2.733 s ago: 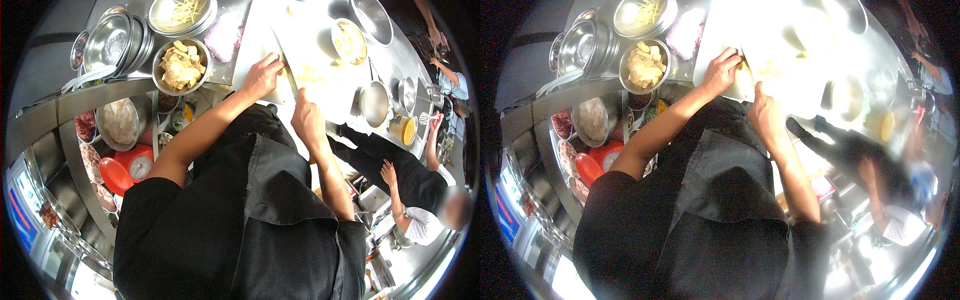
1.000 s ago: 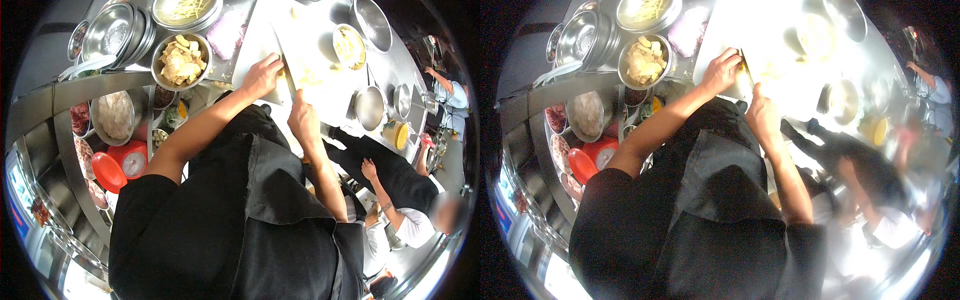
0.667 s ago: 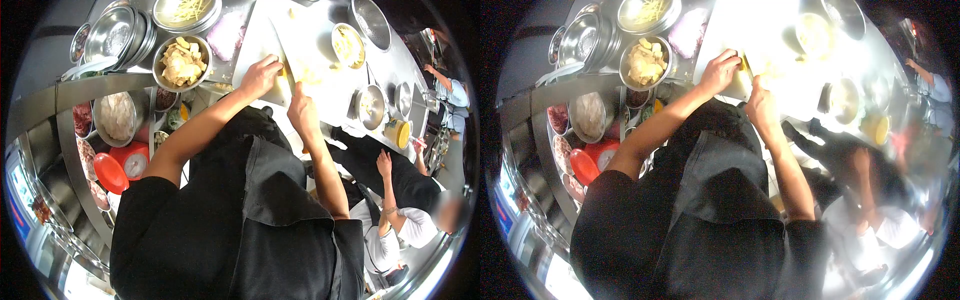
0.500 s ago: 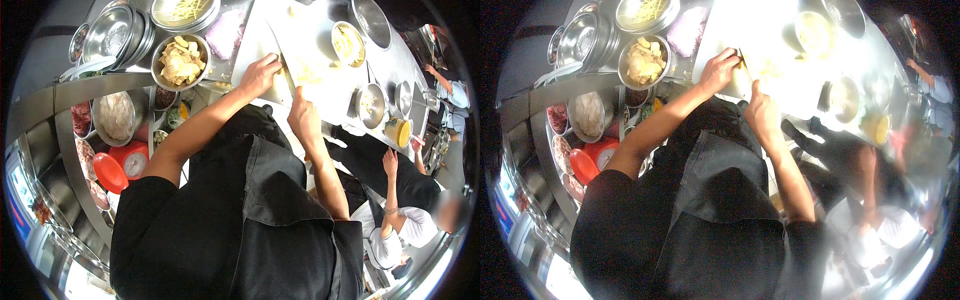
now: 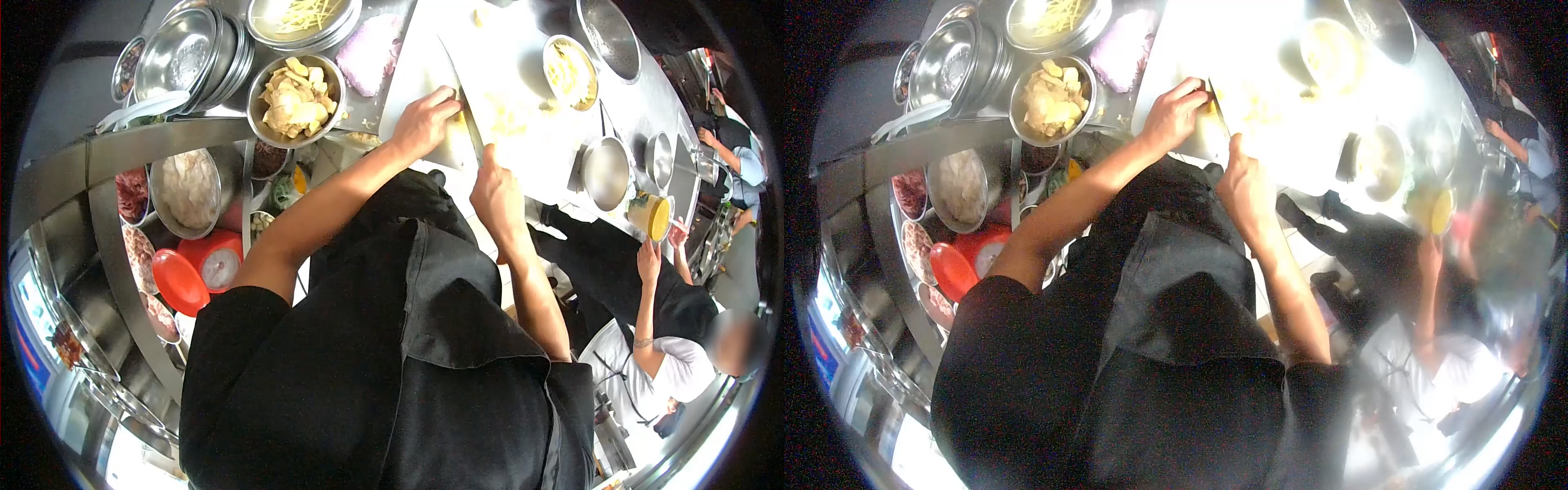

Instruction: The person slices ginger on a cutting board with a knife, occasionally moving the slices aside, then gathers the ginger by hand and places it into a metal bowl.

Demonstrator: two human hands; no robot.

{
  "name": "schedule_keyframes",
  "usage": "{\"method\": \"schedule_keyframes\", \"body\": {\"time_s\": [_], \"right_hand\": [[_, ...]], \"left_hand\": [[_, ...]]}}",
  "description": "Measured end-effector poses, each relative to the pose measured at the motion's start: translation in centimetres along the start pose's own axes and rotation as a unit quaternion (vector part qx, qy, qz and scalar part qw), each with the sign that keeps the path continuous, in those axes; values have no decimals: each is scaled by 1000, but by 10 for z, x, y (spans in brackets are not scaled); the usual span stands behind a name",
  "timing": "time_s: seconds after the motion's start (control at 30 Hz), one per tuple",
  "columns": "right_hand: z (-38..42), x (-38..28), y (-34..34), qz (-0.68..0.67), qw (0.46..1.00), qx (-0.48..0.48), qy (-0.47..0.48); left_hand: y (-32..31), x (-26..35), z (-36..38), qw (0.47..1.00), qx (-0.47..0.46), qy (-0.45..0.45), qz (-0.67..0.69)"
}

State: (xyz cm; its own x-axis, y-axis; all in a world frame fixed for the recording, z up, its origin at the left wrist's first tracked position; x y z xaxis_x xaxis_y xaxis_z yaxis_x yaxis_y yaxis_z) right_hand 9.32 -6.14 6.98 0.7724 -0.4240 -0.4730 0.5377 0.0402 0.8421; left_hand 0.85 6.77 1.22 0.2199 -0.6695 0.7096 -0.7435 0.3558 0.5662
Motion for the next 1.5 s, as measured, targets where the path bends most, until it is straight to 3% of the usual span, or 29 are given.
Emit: {"method": "schedule_keyframes", "body": {"time_s": [0.13, 0.23, 0.53, 0.77, 0.9, 1.17, 1.23, 1.37, 1.5], "right_hand": [[-4, 2, -11, 19, 1000, -4, -14], [-22, 6, -26, 38, 997, 52, 42], [-4, -2, -5, 18, 1000, -9, -19], [-20, 3, -16, 47, 997, 54, 39], [0, -7, 0, -4, 1000, -9, -18], [-26, 3, -24, 4, 995, 88, 51], [-21, 4, -18, -12, 1000, 17, 0], [0, -12, 1, -5, 999, -15, -44], [-17, 11, -31, 12, 999, 40, 16]], "left_hand": [[1, 0, -2, 1000, 2, 7, 5], [2, 3, -2, 999, 11, 2, 32], [1, 2, -1, 1000, 6, 0, 12], [-2, 2, 2, 1000, 9, 9, 26], [2, 2, 0, 1000, 11, 4, 15], [2, 3, -1, 999, 19, 9, 27], [3, 5, -3, 1000, 25, 2, 15], [0, 1, 1, 1000, 2, -2, -3], [2, 3, 1, 999, 35, -6, 4]]}}
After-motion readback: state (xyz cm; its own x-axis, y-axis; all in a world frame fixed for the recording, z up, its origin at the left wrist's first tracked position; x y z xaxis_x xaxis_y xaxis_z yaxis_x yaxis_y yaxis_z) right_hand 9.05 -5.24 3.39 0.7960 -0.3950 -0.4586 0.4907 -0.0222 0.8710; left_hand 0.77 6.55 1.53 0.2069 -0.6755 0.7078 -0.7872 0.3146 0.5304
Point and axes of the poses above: each hand's wrist, its own z-axis away from the middle knuckle, its own y-axis out of the back of the hand, x = y × z, the point moved 5 cm from there along -z, towards the middle knuckle, and after that the axes turned 6 degrees about -z, right-handed, at the moved point
